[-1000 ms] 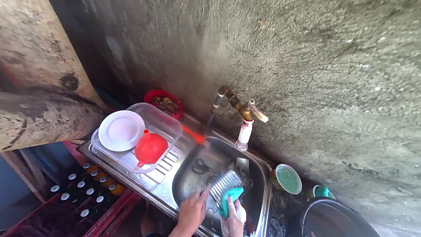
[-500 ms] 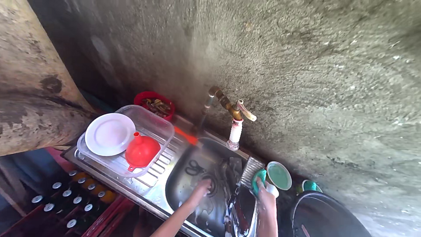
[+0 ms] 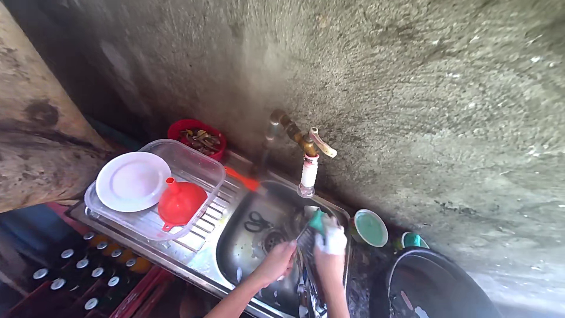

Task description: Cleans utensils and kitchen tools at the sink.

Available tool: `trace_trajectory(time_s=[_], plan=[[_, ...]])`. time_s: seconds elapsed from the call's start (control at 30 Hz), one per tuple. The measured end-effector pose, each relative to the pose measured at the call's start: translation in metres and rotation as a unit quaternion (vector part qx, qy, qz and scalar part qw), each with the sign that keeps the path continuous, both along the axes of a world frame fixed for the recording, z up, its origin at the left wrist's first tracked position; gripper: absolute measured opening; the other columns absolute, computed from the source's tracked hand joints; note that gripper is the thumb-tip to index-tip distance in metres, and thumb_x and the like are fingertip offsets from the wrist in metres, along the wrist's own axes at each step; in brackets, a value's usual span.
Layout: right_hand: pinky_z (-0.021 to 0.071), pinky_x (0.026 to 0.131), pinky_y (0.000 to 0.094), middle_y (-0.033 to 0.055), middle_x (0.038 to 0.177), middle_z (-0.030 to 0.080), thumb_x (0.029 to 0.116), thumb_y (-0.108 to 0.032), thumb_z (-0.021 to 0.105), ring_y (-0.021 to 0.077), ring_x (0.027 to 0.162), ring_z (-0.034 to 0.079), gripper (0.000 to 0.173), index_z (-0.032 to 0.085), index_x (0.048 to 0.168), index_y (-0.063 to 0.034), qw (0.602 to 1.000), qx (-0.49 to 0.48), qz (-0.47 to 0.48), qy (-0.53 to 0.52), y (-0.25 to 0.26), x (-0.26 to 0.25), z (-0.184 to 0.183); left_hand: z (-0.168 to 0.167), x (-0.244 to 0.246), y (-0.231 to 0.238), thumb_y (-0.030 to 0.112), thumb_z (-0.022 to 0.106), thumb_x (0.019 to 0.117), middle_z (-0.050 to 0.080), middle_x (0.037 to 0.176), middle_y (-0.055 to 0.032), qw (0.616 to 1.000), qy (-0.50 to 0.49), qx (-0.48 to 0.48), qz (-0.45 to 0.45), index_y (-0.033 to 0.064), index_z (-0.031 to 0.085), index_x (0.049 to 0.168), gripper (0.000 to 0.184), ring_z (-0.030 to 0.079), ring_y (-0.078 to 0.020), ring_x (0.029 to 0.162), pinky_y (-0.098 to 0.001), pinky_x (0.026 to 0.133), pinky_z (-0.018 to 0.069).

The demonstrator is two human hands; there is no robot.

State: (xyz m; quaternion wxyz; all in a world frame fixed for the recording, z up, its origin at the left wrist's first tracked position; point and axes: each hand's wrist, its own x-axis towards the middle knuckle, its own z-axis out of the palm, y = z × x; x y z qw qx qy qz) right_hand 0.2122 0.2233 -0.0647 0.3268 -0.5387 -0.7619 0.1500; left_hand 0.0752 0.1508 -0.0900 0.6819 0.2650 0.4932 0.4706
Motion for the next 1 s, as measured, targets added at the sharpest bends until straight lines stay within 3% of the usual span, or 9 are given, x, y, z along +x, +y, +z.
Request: trace_trajectory(time_s=[0.27, 0.4, 0.47, 0.53, 0.63, 0.7, 0.8, 0.9, 1.0], plan=[[0.0453, 0.107, 0.0585, 0.0322, 0.119, 0.068, 0.0987, -0.006, 0.059, 0.0446, 0.116, 0.064, 0.031, 0.065, 0.122, 0.0143, 0.994, -0.104, -0.011, 0.011, 0.006, 0.015, -0.035, -0.004, -0.008, -0.01, 0.032, 0.032, 0.1127, 0.038, 0.064, 0.0063, 0.995, 0.083, 0.016, -0.049, 0.0075, 0.053, 0.097, 0.036, 0.038, -0.0044, 0.049, -0.0202, 0.049, 0.0363], [0.0555, 0.081, 0.0297, 0.0116, 0.096, 0.069, 0.1035, -0.013, 0.056, 0.0114, 0.086, 0.066, 0.023, 0.067, 0.114, 0.0056, 0.947, -0.213, -0.05, 0.234, 0.035, 0.024, -0.023, -0.002, -0.009, -0.003, 0.032, 0.029, 0.1133, 0.034, 0.057, 0.0107, 0.998, -0.04, 0.02, -0.047, 0.0138, 0.05, 0.092, 0.035, 0.031, 0.0001, 0.043, -0.0156, 0.042, 0.0273], [0.0567, 0.069, 0.0244, 0.0073, 0.093, 0.066, 0.1024, -0.007, 0.058, 0.0068, 0.076, 0.065, 0.019, 0.062, 0.116, 0.0043, 0.899, -0.271, -0.075, 0.335, 0.042, 0.028, -0.016, -0.009, -0.011, 0.008, 0.036, 0.024, 0.1133, 0.044, 0.061, 0.0079, 0.995, -0.016, 0.041, -0.091, 0.0117, 0.053, 0.097, 0.041, 0.042, -0.0012, 0.047, -0.016, 0.045, 0.0379], [0.0542, 0.066, 0.0242, 0.0086, 0.092, 0.064, 0.1013, -0.004, 0.058, 0.0075, 0.074, 0.062, 0.019, 0.061, 0.117, 0.0056, 0.892, -0.262, -0.119, 0.348, 0.052, 0.033, -0.011, -0.022, -0.028, 0.022, 0.034, 0.021, 0.113, 0.063, 0.095, -0.0081, 0.981, 0.112, 0.07, -0.143, 0.0008, 0.06, 0.121, 0.052, 0.061, -0.0142, 0.083, -0.0305, 0.078, 0.0516], [0.0535, 0.077, 0.0345, 0.0198, 0.106, 0.064, 0.102, -0.008, 0.06, 0.0183, 0.086, 0.062, 0.027, 0.06, 0.124, 0.0086, 0.914, -0.23, -0.19, 0.275, 0.074, 0.046, -0.013, -0.047, -0.064, 0.043, 0.026, 0.039, 0.1109, 0.053, 0.145, -0.0257, 0.892, 0.423, 0.036, -0.155, -0.0001, 0.05, 0.147, 0.046, 0.049, -0.0394, 0.137, -0.0574, 0.114, 0.0373], [0.0532, 0.085, 0.0436, 0.0267, 0.111, 0.064, 0.1019, -0.009, 0.061, 0.0288, 0.094, 0.064, 0.028, 0.061, 0.123, 0.0103, 0.928, -0.221, -0.214, 0.21, 0.089, 0.052, -0.021, -0.078, -0.079, 0.055, 0.025, 0.055, 0.103, 0.041, 0.156, -0.0246, 0.802, 0.569, -0.019, -0.181, 0.0048, 0.046, 0.152, 0.054, 0.033, -0.0443, 0.147, -0.0667, 0.115, 0.0264], [0.0465, 0.104, 0.0523, 0.0348, 0.128, 0.06, 0.1016, -0.007, 0.059, 0.0423, 0.12, 0.06, 0.035, 0.058, 0.13, 0.0142, 0.952, -0.204, -0.204, 0.099, 0.099, 0.051, -0.034, -0.107, -0.085, 0.064, 0.015, 0.066, 0.0957, 0.034, 0.16, -0.0237, 0.745, 0.622, -0.041, -0.238, 0.0046, 0.044, 0.153, 0.062, 0.026, -0.044, 0.15, -0.0688, 0.118, 0.0175], [0.0401, 0.113, 0.0547, 0.035, 0.137, 0.056, 0.1047, -0.011, 0.054, 0.0459, 0.132, 0.054, 0.04, 0.054, 0.137, 0.0133, 0.968, -0.137, -0.209, -0.018, 0.09, 0.041, -0.043, -0.119, -0.082, 0.065, 0.002, 0.061, 0.0971, 0.036, 0.158, -0.0256, 0.719, 0.645, -0.054, -0.254, -0.0019, 0.042, 0.151, 0.058, 0.032, -0.0426, 0.149, -0.0645, 0.12, 0.0213], [0.0449, 0.107, 0.0587, 0.033, 0.139, 0.056, 0.1065, -0.015, 0.05, 0.0472, 0.128, 0.058, 0.043, 0.052, 0.143, 0.0063, 0.958, -0.098, -0.253, -0.094, 0.085, 0.036, -0.051, -0.119, -0.069, 0.07, -0.004, 0.048, 0.101, 0.039, 0.157, -0.0249, 0.684, 0.671, -0.092, -0.271, -0.0072, 0.044, 0.148, 0.047, 0.037, -0.0408, 0.146, -0.0592, 0.117, 0.0307]])
